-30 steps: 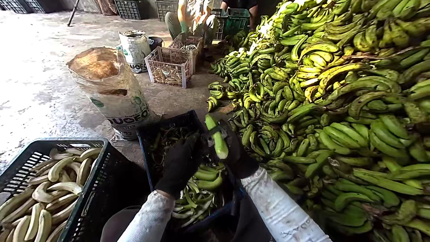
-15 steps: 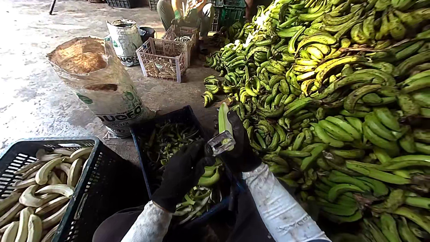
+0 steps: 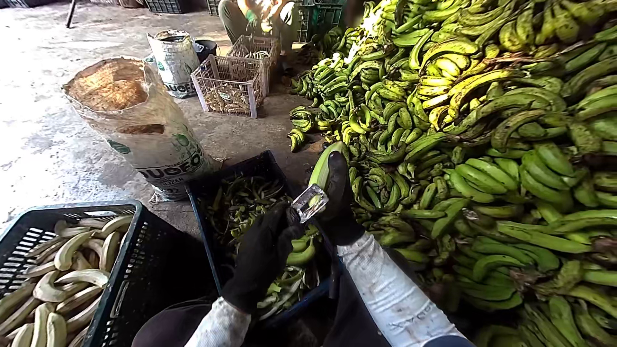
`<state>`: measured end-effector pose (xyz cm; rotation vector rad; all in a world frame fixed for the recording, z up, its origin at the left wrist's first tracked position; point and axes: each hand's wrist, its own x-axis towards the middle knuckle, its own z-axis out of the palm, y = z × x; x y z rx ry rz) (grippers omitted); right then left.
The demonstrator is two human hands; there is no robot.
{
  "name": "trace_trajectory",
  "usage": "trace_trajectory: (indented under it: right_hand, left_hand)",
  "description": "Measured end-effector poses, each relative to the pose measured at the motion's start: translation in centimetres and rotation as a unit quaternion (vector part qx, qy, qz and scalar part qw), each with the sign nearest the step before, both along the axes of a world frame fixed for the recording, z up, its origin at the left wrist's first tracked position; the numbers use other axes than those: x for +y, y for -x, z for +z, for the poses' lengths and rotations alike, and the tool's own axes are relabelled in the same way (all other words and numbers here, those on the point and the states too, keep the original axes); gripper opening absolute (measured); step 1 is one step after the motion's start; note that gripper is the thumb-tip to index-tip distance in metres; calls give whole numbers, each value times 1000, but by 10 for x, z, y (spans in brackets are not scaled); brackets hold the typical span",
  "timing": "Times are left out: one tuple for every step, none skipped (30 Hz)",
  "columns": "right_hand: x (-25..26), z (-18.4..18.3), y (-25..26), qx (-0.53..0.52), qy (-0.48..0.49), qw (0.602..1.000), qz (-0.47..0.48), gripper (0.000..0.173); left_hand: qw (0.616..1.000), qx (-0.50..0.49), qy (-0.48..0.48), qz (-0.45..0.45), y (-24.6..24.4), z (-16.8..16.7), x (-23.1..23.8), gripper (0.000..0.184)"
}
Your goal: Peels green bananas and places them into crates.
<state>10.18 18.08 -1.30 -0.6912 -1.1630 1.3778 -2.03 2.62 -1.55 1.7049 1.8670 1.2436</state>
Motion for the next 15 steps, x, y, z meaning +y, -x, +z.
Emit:
trace_trajectory:
  right_hand:
    - [0, 1, 0, 2, 5, 1000, -19, 54]
    - [-2, 2, -1, -6, 8, 1000, -12, 53]
    - [-5, 2, -4, -24, 12, 999, 22, 49]
    - [-8, 2, -7, -35, 13, 996, 84, 40]
    - [-12, 3, -8, -35, 17, 985, 170, 33]
    - [-15, 4, -9, -37, 22, 964, 261, 33]
    - [-17, 5, -9, -48, 32, 940, 335, 32]
    - [-21, 8, -6, -64, 60, 922, 378, 31]
    - [-24, 11, -5, -79, 79, 911, 398, 32]
    - [-27, 12, -5, -84, 90, 910, 395, 35]
    - [-26, 9, -5, -77, 93, 920, 374, 35]
    - [-23, 6, -5, -71, 88, 932, 343, 36]
    - [-18, 2, -5, -63, 83, 944, 314, 39]
    - [-13, 0, -5, -53, 82, 955, 280, 41]
    - [-11, -1, -5, -39, 83, 965, 244, 41]
  left_hand:
    - [1000, 9, -8, 2, -4, -2, -1, 60]
    - [1000, 18, -11, 7, -3, -2, 0, 60]
    - [999, 30, -11, 13, 0, -1, 3, 60]
    - [999, 41, -6, 26, 6, 0, 7, 59]
    - [998, 48, 4, 47, 14, 1, 12, 56]
    - [996, 47, 21, 72, 25, 2, 17, 55]
    - [993, 42, 37, 101, 35, 5, 20, 54]
    - [989, 30, 57, 130, 43, 10, 22, 53]
    - [986, 11, 70, 154, 49, 15, 23, 50]
    - [983, -13, 77, 167, 53, 18, 23, 48]
    - [982, -30, 82, 168, 54, 19, 21, 47]
    - [983, -38, 82, 157, 53, 18, 20, 47]
    - [987, -39, 77, 135, 49, 15, 19, 46]
    - [992, -33, 68, 105, 44, 9, 18, 47]
    - [995, -18, 51, 78, 37, 3, 17, 50]
